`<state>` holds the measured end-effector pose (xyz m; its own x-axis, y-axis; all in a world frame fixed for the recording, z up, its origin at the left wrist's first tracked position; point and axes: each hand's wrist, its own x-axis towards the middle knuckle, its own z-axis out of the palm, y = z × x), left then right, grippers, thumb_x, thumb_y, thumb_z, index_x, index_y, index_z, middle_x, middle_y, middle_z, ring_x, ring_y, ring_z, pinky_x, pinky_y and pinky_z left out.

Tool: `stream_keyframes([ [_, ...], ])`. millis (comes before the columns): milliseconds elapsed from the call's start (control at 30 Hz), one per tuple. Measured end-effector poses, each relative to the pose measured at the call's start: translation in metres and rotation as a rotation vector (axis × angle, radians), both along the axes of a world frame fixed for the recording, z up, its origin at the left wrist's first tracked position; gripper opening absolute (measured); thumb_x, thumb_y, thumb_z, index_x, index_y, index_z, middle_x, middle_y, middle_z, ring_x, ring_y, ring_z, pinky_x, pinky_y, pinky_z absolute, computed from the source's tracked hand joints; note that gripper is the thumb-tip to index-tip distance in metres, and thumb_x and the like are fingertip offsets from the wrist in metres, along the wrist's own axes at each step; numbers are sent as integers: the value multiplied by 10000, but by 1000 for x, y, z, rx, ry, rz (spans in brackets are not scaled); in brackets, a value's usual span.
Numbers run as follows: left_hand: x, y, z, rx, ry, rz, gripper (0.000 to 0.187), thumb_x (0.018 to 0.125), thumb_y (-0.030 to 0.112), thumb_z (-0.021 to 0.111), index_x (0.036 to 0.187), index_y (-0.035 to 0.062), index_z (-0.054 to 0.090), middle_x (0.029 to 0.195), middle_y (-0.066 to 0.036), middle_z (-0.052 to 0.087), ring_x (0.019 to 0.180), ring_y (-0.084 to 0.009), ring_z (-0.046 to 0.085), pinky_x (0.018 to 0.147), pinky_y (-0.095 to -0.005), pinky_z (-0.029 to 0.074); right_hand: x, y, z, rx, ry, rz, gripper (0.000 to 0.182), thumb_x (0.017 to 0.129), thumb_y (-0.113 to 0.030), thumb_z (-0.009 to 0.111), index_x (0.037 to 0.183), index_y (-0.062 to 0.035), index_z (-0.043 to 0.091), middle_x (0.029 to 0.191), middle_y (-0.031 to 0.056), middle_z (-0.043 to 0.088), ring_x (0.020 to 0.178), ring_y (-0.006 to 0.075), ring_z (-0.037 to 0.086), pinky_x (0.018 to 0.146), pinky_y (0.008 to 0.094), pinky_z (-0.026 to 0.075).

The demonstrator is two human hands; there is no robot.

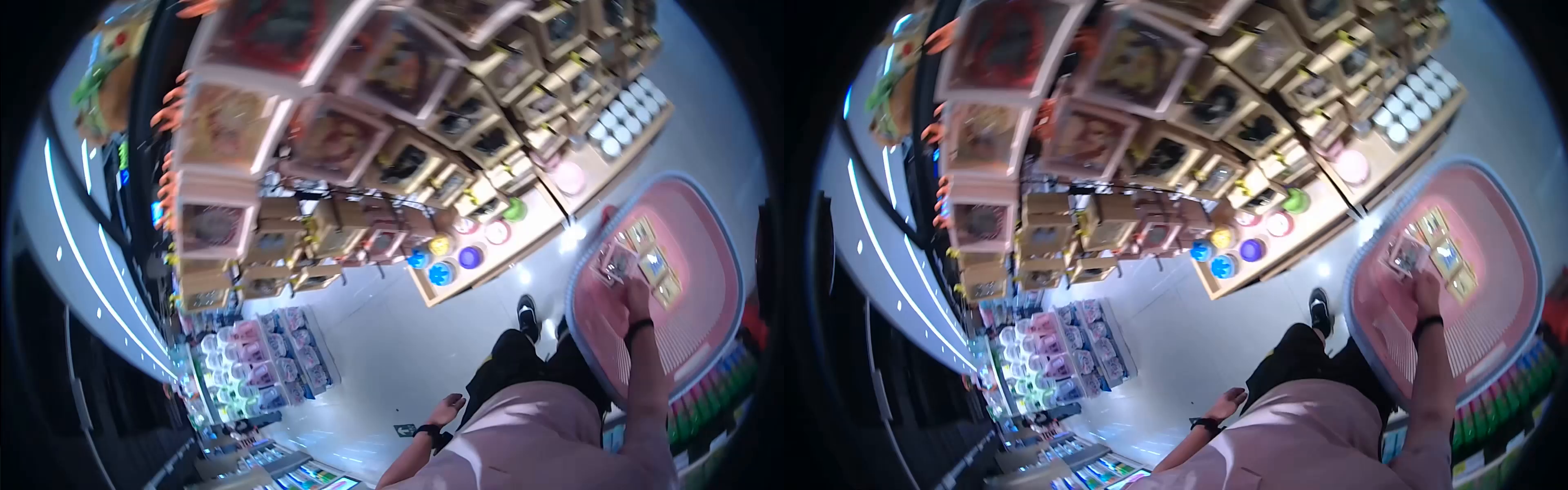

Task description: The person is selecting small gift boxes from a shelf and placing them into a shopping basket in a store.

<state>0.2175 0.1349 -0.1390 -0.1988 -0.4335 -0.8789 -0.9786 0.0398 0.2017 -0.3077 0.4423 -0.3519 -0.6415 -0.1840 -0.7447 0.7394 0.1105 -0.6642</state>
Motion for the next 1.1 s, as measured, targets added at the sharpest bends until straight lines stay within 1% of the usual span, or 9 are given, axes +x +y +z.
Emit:
stream_keyframes([
  [33, -11, -9, -3, -35, 47, -21, 514, 1003, 364, 570, 1353, -13, 568, 1346, -224, 615, 1232, -356, 597, 1047, -409, 460, -4, -3, 31, -24, 1, -17, 149, 958, -189, 617, 853, -90, 579, 703, 9, 584, 548, 107, 564, 456, 250, 419],
  [67, -22, -20, -9, -89, 88, -45, 504, 1001, 353, 574, 1347, -13, 571, 1326, -226, 625, 1205, -356, 613, 1029, -411, 473, 5, -14, 55, -145, 19, -242, 143, 968, -199, 617, 874, -105, 564, 738, -2, 608, 605, 88, 601, 477, 217, 435],
  [167, -117, -50, 38, -212, 269, -191, 473, 1000, 326, 583, 1327, -16, 581, 1268, -231, 653, 1133, -352, 652, 982, -413, 507, 2, -24, 175, -185, 21, -203, 114, 991, -192, 605, 923, -107, 573, 828, 3, 661, 662, 73, 632, 561, 192, 493],
  [233, -171, -62, 66, -337, 482, -329, 452, 1002, 314, 584, 1309, -18, 591, 1233, -232, 667, 1097, -342, 670, 958, -408, 520, 7, -32, 219, -244, 84, -253, 95, 994, -189, 605, 999, -95, 593, 839, 15, 668, 685, 81, 642, 607, 198, 520],
  [367, -265, -63, 157, -118, 825, -407, 450, 1029, 272, 573, 1371, -15, 518, 1277, -186, 651, 1131, -279, 652, 952, -366, 518, 34, -67, 309, -396, 257, -178, 136, 993, -175, 615, 1071, -63, 614, 861, 33, 681, 716, 90, 654, 651, 215, 544],
  [500, -301, -68, 196, 177, 1060, -394, 470, 1026, 196, 593, 1429, 7, 443, 1272, -145, 640, 1139, -226, 633, 958, -344, 505, 85, -129, 385, -404, 377, -37, 150, 978, -138, 640, 1079, -32, 606, 914, 43, 681, 737, 92, 655, 677, 220, 537],
  [633, -301, -78, 226, 355, 1240, -377, 477, 1020, 132, 607, 1446, 26, 420, 1151, -78, 641, 1074, -151, 620, 932, -310, 508, 133, -170, 417, -449, 433, 125, 166, 958, -72, 653, 1095, -4, 589, 969, 44, 679, 828, 73, 636, 741, 222, 514],
  [900, -280, -125, 229, 585, 1248, -140, 324, 1033, 45, 548, 1346, 6, 475, 1231, -57, 627, 1039, -106, 642, 880, -265, 544, 177, -201, 426, -428, 537, 232, 213, 937, -17, 672, 1133, 20, 597, 988, 40, 684, 872, 73, 633, 781, 227, 508],
  [1100, -291, -172, 285, 354, 1557, 59, 328, 1013, 44, 578, 1318, -19, 475, 1195, -121, 648, 1046, -153, 666, 907, -297, 585, 186, -218, 408, -393, 526, 329, 221, 939, -44, 680, 1142, 16, 617, 975, 43, 691, 889, 85, 647, 811, 224, 516],
])
